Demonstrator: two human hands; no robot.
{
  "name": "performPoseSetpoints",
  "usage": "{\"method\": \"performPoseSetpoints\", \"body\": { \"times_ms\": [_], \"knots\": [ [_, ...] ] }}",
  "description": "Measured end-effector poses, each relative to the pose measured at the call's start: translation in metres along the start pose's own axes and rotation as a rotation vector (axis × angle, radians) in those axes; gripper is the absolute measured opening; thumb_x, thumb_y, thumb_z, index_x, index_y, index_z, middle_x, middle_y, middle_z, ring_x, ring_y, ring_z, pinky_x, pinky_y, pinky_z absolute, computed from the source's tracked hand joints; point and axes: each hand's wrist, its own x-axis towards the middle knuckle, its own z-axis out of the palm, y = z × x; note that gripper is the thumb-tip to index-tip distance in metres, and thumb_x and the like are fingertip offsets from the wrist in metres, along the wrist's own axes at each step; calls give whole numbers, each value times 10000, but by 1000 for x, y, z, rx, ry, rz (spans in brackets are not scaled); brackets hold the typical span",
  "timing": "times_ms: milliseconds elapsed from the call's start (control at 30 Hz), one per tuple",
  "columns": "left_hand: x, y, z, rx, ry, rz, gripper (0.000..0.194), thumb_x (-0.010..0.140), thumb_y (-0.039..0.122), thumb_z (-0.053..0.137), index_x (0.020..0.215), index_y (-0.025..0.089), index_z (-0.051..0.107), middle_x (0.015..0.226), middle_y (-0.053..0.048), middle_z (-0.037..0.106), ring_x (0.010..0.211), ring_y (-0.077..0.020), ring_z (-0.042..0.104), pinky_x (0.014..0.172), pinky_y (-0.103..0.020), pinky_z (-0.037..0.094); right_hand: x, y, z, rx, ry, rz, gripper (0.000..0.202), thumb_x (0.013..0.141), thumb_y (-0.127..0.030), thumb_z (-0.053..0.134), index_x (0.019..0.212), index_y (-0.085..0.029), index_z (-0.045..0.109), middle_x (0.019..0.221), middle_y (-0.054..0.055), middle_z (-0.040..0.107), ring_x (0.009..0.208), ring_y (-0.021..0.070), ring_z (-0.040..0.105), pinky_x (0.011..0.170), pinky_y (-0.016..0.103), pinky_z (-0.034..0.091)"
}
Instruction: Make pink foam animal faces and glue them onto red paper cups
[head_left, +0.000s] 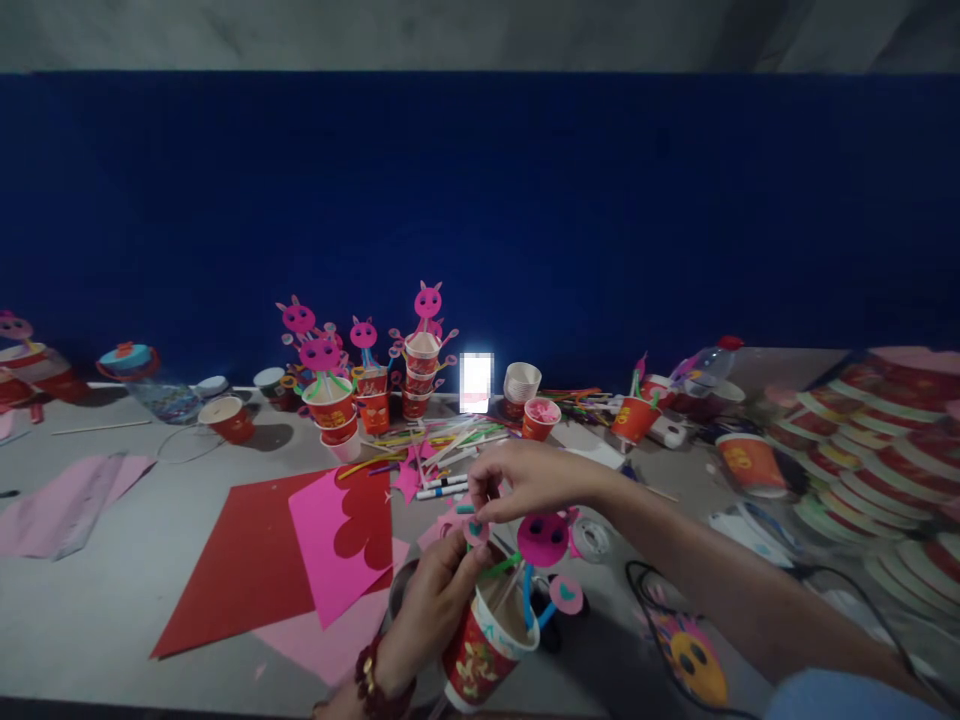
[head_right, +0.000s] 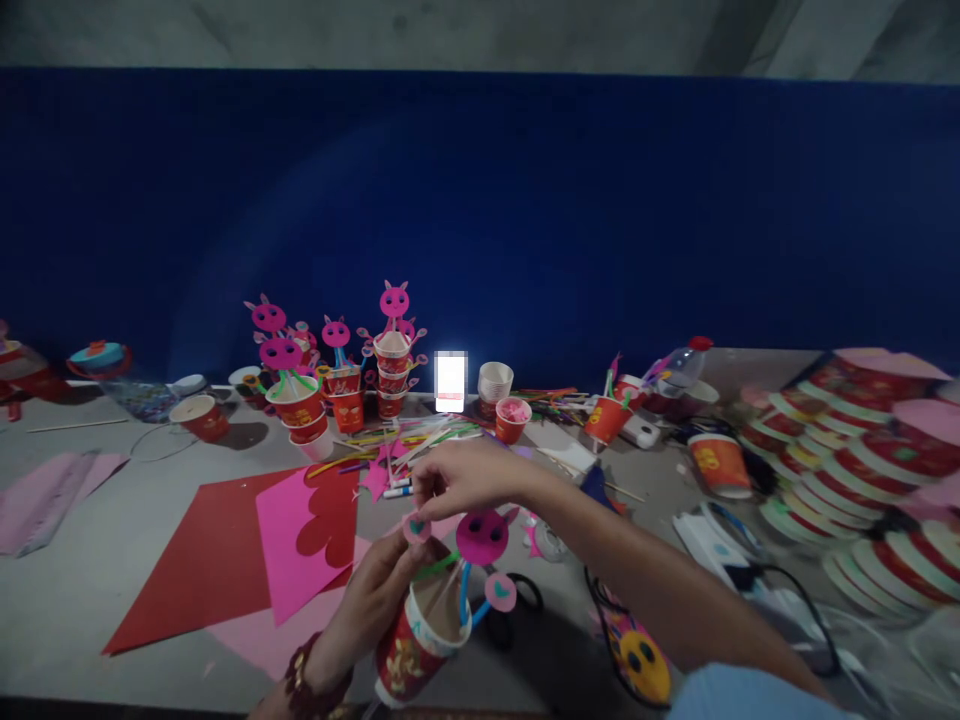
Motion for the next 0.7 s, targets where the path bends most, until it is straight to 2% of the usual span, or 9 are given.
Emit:
{"method": "performPoseSetpoints", "body": {
  "times_ms": [167, 333, 467, 700],
  "knots": [
    [-1, -5, -1, 37, 9, 9, 356, 964, 469, 505, 1019, 199, 730, 1011, -62, 753, 899, -211, 655, 824, -267, 491, -1, -3, -1, -38, 20, 30, 57, 781, -216, 754, 807, -175, 725, 781, -6, 700, 719, 147, 628, 616, 205, 408],
    [1, -2, 0, 7, 19, 5, 322, 964, 445, 516, 1036, 210, 724, 1030, -67, 748, 914, -216, 656, 834, -271, 491, -1, -4, 1, -72, 32, 6, 53, 784, -222, 749, 804, -179, 727, 777, -6, 703, 712, 147, 628, 602, 202, 405],
    [2, 0, 1, 43, 26, 7, 351, 964, 457, 501, 913, 193, 728, 899, -59, 741, 825, -204, 636, 763, -261, 490, -1, -3, 3, -87, 29, -15, 32, 790, -214, 735, 803, -185, 732, 752, -12, 703, 692, 142, 622, 597, 201, 403],
    [-1, -6, 1, 114, 61, 11, 396, 972, 463, 471, 816, 176, 695, 795, -42, 695, 730, -181, 581, 675, -253, 460, 1, -6, 2, -116, 16, 1, 19, 782, -195, 747, 795, -189, 735, 767, -12, 720, 697, 143, 630, 596, 202, 401]
  ]
}}
